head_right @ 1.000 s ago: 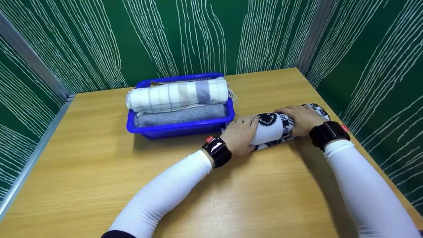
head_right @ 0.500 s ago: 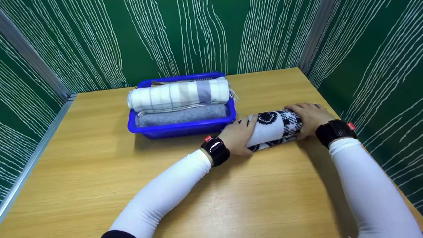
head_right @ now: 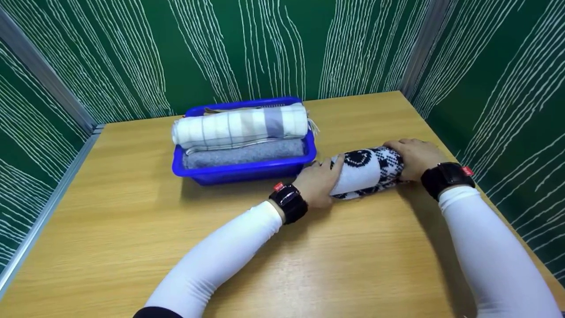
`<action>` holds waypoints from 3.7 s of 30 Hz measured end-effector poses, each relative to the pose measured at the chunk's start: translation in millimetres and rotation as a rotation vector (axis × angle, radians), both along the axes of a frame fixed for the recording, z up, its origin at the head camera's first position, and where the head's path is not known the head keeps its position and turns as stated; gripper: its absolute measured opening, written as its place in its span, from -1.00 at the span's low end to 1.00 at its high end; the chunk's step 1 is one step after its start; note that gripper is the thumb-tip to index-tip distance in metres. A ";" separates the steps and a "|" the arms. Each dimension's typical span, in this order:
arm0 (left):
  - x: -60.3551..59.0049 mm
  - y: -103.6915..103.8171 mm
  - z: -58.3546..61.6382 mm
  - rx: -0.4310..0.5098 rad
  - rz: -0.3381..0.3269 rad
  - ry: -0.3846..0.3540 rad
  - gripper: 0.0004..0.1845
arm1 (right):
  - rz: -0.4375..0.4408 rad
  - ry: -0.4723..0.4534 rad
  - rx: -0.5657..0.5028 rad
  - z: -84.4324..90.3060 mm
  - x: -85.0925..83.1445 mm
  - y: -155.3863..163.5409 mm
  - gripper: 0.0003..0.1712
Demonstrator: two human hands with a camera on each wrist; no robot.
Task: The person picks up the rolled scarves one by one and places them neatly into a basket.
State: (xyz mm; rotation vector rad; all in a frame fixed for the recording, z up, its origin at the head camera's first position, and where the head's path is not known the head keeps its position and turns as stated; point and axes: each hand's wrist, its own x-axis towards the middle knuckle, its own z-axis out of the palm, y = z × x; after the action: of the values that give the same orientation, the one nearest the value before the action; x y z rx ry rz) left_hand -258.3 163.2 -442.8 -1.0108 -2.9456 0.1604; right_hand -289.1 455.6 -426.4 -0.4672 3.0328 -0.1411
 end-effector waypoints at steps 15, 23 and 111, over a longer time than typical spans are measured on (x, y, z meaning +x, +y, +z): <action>4.1 -1.9 2.3 -0.007 -0.005 0.037 0.25 | 0.076 0.111 0.009 -10.1 5.9 1.5 0.09; 10.5 -2.3 5.5 -0.037 -0.009 0.072 0.27 | 0.069 0.183 -0.032 -7.2 9.4 -3.1 -0.14; 36.4 -56.3 100.9 0.057 -0.032 0.116 0.09 | 0.144 0.370 -0.042 100.1 22.6 -47.8 -0.13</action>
State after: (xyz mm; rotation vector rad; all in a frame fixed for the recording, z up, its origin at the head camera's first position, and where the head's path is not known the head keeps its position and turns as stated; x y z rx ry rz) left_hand -221.9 106.8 -341.8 -1.0046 -2.8119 0.1292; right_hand -266.5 407.9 -326.2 -0.7939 3.3411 -0.1229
